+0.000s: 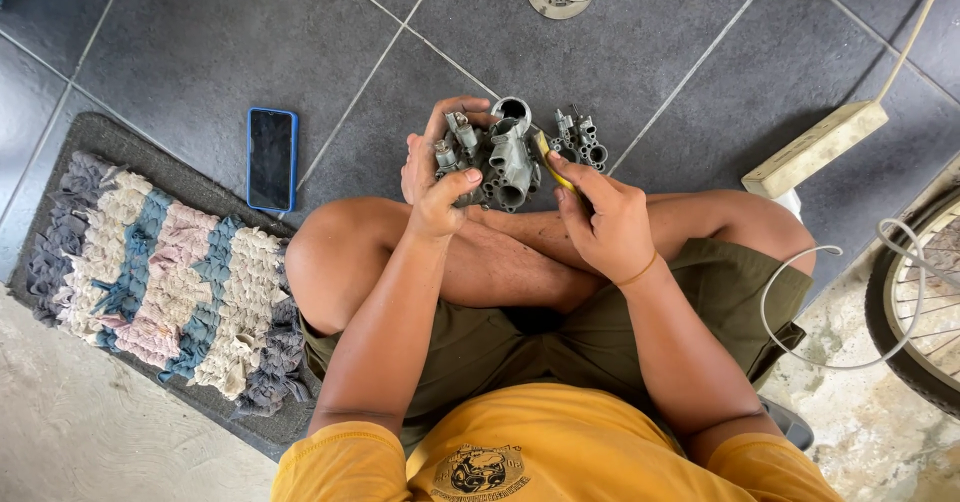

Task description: The person sits on the floor and scrubs a metal mechanical part with a yellow brush. They rotate the part to clean different sides and crevices while holding it in their left hand.

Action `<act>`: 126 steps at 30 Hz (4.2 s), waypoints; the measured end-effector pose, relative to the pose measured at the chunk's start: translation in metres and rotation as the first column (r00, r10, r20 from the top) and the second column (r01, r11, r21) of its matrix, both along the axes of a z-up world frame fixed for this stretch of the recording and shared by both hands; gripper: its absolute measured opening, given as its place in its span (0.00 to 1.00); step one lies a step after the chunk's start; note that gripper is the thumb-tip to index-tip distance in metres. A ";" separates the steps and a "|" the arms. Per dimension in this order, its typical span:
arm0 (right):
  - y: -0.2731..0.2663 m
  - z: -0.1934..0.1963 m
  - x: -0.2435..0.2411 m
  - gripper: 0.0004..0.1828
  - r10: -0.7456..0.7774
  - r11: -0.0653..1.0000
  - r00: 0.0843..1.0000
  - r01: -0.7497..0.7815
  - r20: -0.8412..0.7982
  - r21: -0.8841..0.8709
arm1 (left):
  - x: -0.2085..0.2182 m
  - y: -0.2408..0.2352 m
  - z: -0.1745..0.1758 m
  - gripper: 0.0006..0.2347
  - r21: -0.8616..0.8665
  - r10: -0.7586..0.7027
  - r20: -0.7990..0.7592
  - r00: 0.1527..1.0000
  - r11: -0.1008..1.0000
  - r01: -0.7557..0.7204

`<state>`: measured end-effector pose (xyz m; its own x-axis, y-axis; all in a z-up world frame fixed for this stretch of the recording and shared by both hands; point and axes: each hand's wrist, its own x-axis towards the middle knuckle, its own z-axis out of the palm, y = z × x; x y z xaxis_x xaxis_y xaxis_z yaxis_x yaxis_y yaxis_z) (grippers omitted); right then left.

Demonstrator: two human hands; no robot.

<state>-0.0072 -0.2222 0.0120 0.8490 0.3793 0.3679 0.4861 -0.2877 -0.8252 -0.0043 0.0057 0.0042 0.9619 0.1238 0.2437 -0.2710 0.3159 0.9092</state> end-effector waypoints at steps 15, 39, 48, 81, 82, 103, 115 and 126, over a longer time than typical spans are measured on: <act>-0.007 -0.003 -0.010 0.13 -0.054 0.993 0.999 0.054 0.001 -0.107 | -0.001 -0.022 -0.007 0.30 -0.038 0.020 -0.044 0.999 0.999 -0.022; 0.002 -0.056 0.023 0.21 -0.276 0.874 0.876 0.400 0.395 -0.276 | -0.002 -0.031 -0.030 0.25 -0.174 -0.066 -0.099 0.993 0.983 0.048; 0.004 -0.010 -0.012 0.17 -0.176 0.982 0.984 0.177 -0.025 0.066 | -0.002 -0.031 -0.023 0.30 -0.194 -0.042 -0.121 0.992 0.981 0.017; -0.005 -0.032 -0.003 0.15 -0.133 0.951 0.980 0.169 -0.151 0.257 | -0.007 -0.026 -0.005 0.35 0.317 0.145 0.230 0.962 0.924 -0.215; -0.006 -0.033 -0.001 0.15 -0.129 0.953 0.980 0.165 -0.152 0.255 | -0.007 -0.027 -0.008 0.35 0.316 0.150 0.228 0.962 0.923 -0.219; -0.051 0.002 0.016 0.08 -0.076 0.943 0.995 0.093 0.067 -0.320 | -0.013 -0.038 -0.023 0.33 0.485 -0.084 -0.376 0.923 0.831 0.274; -0.171 0.065 -0.106 0.12 -0.440 0.853 0.891 0.377 -0.109 -0.362 | -0.052 -0.140 -0.053 0.27 -0.056 -0.556 -0.459 0.693 0.796 0.602; -0.198 0.062 -0.242 0.24 -0.460 0.724 0.884 0.322 -0.080 -0.610 | -0.105 -0.199 -0.018 0.31 0.473 -0.525 -0.262 0.809 0.661 0.582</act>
<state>-0.2489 -0.4197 0.0738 0.9973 0.0726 -0.0088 0.0577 -0.8557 -0.5143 -0.1089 -0.1938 -0.0142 0.8323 -0.5541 0.0112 -0.1036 -0.1356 0.9853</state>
